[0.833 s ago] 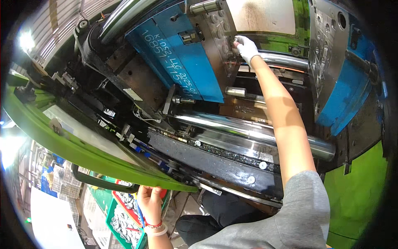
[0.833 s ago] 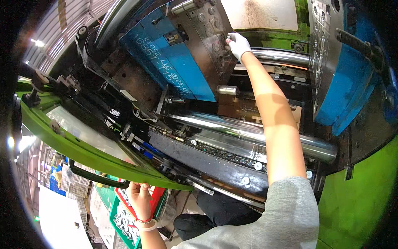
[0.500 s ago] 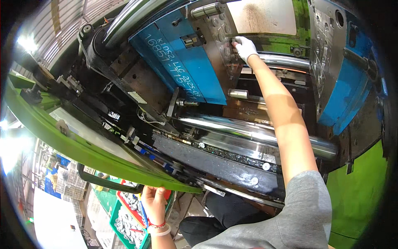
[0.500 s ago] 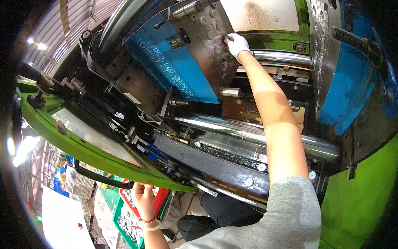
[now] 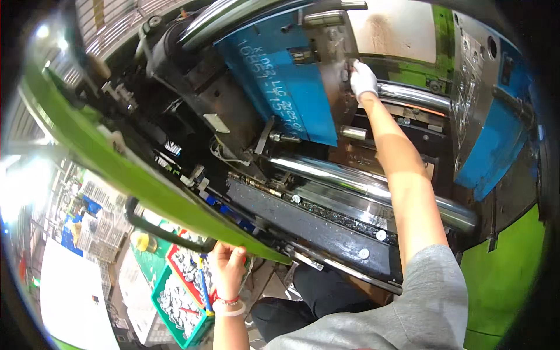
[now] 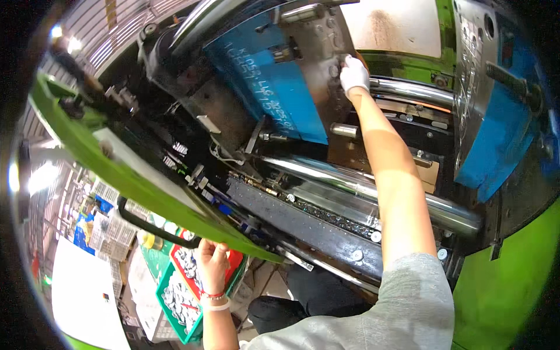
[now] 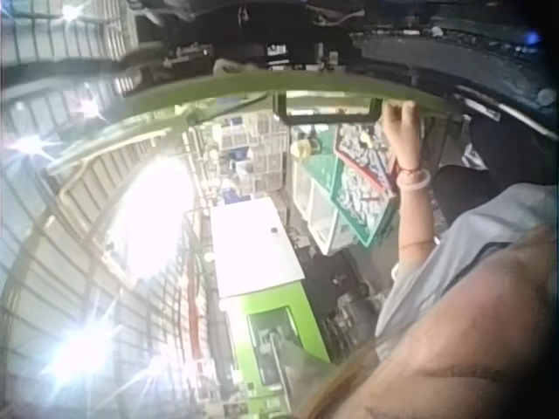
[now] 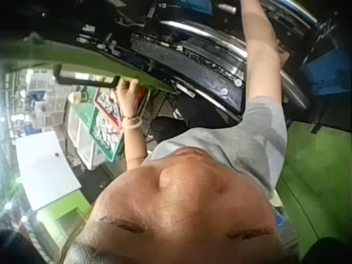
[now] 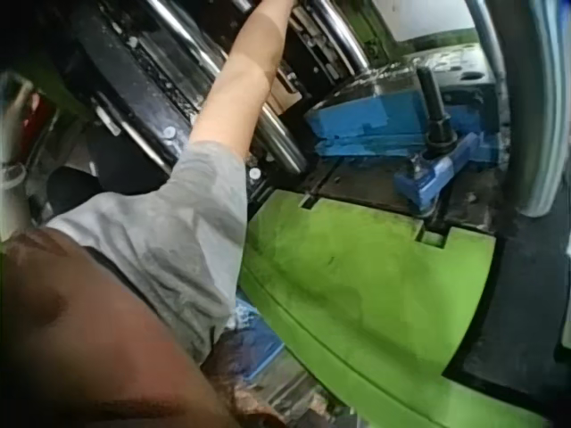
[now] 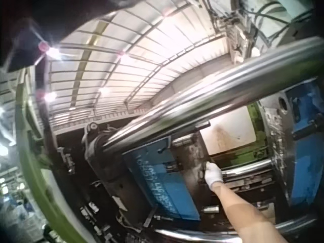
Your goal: The person fits plastic components together by hand, places them into a basket, loads and unloads pieces from an injection molding machine, and taps the mold using a mallet.
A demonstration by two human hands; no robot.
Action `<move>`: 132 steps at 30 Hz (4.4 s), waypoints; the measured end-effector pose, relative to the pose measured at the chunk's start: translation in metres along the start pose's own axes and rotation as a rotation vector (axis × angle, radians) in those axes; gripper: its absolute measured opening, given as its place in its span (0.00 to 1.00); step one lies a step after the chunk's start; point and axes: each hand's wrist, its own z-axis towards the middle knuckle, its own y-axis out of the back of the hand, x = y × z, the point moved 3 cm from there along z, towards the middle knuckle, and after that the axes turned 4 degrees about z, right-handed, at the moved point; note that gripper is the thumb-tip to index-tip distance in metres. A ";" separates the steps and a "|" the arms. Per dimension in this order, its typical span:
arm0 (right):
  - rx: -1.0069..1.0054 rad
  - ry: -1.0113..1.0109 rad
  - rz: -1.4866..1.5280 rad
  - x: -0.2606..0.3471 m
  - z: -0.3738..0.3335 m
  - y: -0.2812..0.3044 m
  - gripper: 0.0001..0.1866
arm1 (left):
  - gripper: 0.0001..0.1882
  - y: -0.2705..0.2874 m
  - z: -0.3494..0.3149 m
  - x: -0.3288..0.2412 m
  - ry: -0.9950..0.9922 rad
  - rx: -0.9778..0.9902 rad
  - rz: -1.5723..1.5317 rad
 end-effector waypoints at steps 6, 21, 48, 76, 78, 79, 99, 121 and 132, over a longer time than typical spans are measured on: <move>0.281 0.058 -0.146 -0.010 -0.003 0.008 0.28 | 0.12 0.009 0.001 0.002 -0.057 -0.057 0.304; 0.717 0.174 0.653 0.230 -0.241 0.122 0.18 | 0.13 0.169 -0.056 0.130 0.363 -0.612 -0.732; 0.893 0.267 0.638 0.260 -0.335 0.176 0.10 | 0.16 0.368 -0.096 0.307 0.840 -0.081 1.055; 1.368 -0.016 0.550 0.296 -0.472 0.090 0.09 | 0.20 0.065 -0.145 0.052 0.348 0.122 -1.074; 1.300 0.009 0.494 0.293 -0.471 0.092 0.08 | 0.19 0.053 -0.145 0.046 0.338 0.116 -1.118; 1.208 0.214 0.354 0.291 -0.472 0.092 0.07 | 0.18 0.047 -0.144 0.045 0.396 0.110 -1.254; 1.396 -0.451 1.110 0.261 -0.441 0.107 0.28 | 0.13 0.035 -0.112 0.022 0.406 0.122 -0.781; 0.348 -0.199 0.543 0.010 -0.076 0.061 0.28 | 0.09 -0.024 -0.106 0.036 0.627 0.277 -0.720; 0.459 0.006 0.194 0.001 -0.070 0.035 0.26 | 0.08 -0.028 -0.109 0.063 0.746 0.250 -0.736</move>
